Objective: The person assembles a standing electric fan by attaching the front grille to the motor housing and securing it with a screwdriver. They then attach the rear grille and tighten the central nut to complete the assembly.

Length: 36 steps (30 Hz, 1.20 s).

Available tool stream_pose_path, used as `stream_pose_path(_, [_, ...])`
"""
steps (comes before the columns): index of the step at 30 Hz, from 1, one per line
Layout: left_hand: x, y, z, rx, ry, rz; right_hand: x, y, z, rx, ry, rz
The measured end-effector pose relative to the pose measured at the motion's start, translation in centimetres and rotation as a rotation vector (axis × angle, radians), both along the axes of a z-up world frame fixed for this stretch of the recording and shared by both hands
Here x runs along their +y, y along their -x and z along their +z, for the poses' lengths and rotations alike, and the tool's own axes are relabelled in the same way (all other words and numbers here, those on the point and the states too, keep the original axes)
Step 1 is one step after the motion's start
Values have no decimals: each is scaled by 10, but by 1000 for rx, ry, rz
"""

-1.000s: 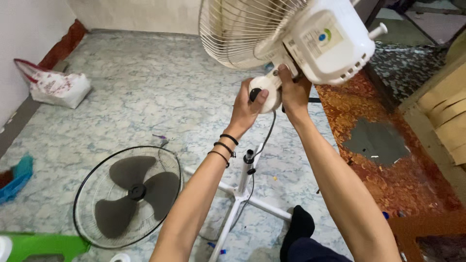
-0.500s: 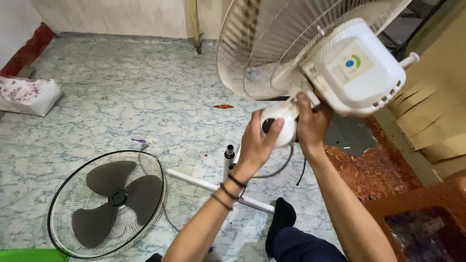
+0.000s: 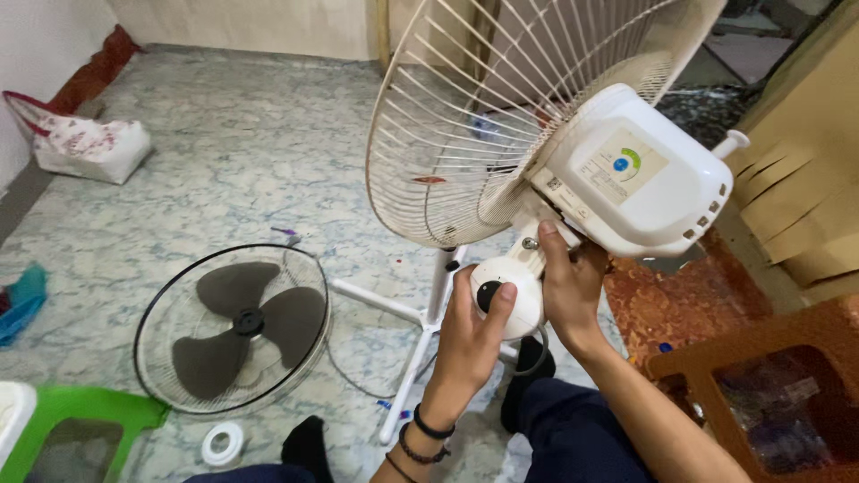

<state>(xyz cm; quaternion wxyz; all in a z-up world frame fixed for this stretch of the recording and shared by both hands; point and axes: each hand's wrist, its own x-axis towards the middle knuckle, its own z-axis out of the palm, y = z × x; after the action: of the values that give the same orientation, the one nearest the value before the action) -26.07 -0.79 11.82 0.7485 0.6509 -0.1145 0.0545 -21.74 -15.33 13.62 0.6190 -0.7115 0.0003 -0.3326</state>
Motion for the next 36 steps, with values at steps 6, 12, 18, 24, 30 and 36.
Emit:
stream_pose_path(6, [36,26,-11,138,-18,-95,37,25,-1,152,-89,107])
stream_pose_path(12, [66,35,-10,359,-48,-113,68,24,-5,97,-22,204])
stream_pose_path(18, [87,47,21,-400,-591,551,91,23,-5,70,21,221])
stream_pose_path(24, [91,15,38,-514,-606,437,112,16,-14,136,0,257])
stream_pose_path(30, [108,8,31,-431,-573,356,127,11,-18,169,145,160])
stream_pose_path(36, [116,-1,22,-417,-607,352,141,9,-10,159,50,258])
